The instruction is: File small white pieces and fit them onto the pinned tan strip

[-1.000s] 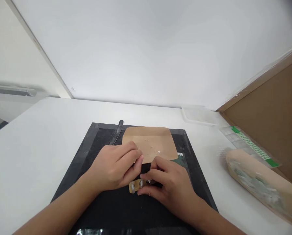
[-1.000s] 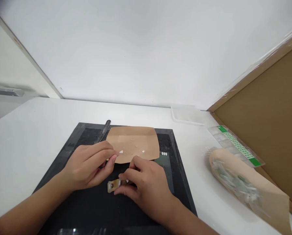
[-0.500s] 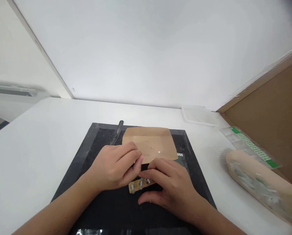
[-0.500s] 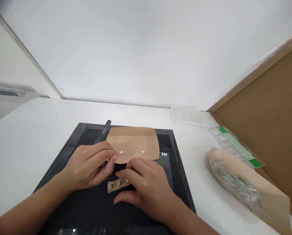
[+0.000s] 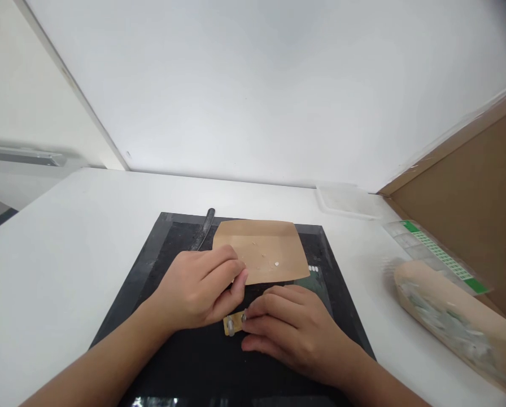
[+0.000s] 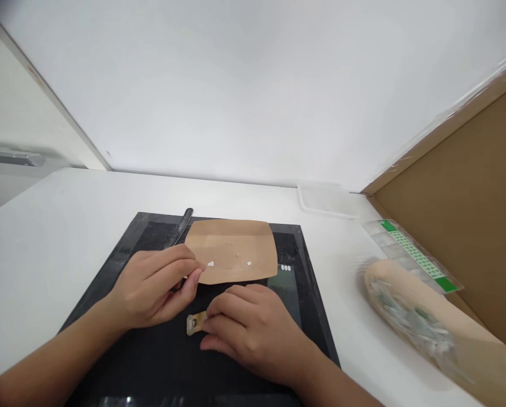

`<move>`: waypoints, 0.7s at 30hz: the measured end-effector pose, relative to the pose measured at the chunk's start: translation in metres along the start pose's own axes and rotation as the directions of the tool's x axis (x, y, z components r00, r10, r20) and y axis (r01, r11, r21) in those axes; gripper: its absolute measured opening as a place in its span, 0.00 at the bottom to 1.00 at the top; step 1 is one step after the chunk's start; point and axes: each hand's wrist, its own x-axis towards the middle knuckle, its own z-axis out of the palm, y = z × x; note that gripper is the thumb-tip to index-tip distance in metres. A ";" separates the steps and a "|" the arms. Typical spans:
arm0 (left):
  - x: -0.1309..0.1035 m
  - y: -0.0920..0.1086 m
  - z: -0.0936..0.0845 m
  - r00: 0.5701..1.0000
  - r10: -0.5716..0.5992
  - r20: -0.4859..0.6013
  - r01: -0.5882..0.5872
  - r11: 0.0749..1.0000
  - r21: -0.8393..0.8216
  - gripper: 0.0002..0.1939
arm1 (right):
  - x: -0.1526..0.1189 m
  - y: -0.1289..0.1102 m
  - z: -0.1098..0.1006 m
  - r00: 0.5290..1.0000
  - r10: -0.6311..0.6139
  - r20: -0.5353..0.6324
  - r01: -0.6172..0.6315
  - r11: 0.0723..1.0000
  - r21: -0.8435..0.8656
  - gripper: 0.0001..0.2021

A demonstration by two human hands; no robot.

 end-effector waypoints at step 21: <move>-0.001 0.002 0.004 0.994 -0.023 -0.108 0.017 0.998 -0.056 0.19 | 0.009 -0.018 0.008 0.996 -0.073 0.047 0.084 0.945 -0.315 0.13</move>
